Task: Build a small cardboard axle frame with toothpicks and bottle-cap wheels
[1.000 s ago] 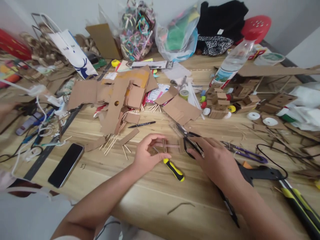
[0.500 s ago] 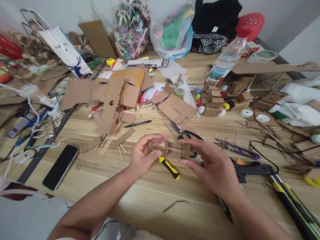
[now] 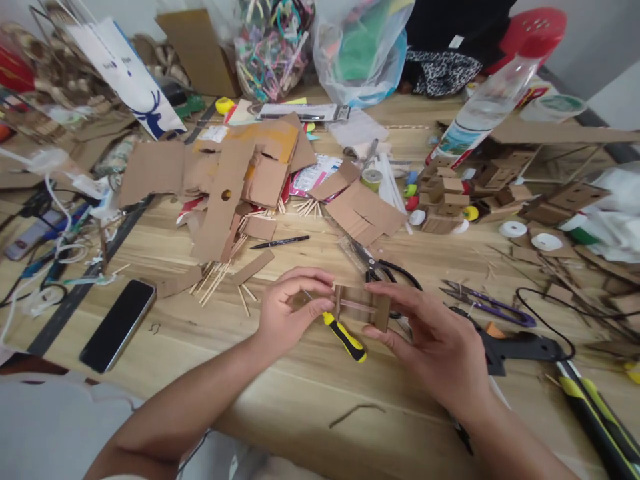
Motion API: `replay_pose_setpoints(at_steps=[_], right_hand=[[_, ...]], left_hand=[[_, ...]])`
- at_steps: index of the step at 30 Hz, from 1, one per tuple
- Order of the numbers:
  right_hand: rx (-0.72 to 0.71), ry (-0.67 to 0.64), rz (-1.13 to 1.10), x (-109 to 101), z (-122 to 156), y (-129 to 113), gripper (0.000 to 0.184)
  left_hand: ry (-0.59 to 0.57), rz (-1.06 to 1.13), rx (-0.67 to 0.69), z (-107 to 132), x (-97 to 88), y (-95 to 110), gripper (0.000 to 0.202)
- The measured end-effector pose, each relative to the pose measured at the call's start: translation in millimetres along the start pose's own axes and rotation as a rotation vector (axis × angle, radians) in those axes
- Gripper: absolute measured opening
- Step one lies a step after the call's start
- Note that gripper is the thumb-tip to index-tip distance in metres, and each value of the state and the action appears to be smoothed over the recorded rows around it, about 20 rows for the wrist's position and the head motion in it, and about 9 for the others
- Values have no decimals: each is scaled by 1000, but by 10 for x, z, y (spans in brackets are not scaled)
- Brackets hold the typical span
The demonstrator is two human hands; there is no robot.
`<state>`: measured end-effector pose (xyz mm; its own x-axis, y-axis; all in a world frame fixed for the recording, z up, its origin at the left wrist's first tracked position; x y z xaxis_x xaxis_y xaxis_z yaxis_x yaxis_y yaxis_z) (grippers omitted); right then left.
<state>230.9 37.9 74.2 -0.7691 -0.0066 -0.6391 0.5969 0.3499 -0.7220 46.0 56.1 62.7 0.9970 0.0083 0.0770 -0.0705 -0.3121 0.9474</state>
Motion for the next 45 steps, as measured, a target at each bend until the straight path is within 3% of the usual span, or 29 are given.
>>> replay_pose_setpoints(at_steps=[16,22,26,31,36,39,42,45], right_hand=[[-255,136,55,-95,2,-266,26],[-231,122,18,-78,19,-214,27],[-158,102,-93,-33,7,-98,34],[-27,87,-300,33,-4,120,43],[45,39,-409,92,-13,206,44],[68,19,-416,123,-15,204,46],[58,23,-411,153,-4,170,46],[45,37,-350,166,3,150,48]], left_hand=[[14,-86,207,51,-22,141,27],[10,-103,210,75,-15,139,27],[-16,26,150,58,-1,18,23],[-65,197,77,46,50,-152,53],[-102,94,132,82,75,-104,39],[-109,65,181,106,77,-53,42],[-126,87,132,117,93,-95,56],[-160,44,37,113,125,-179,48]])
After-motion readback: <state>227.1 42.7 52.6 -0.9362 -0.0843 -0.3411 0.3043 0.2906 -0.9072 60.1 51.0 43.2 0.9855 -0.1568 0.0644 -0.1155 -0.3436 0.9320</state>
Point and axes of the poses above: each hand's wrist, its own z-axis away from the middle knuckle, its own x-axis out of the palm, y = z × x, the point moved 10 cm from there along -z, towards the middle knuckle, and after that the axes turned 9 degrees about z, right-handed, at the moved point
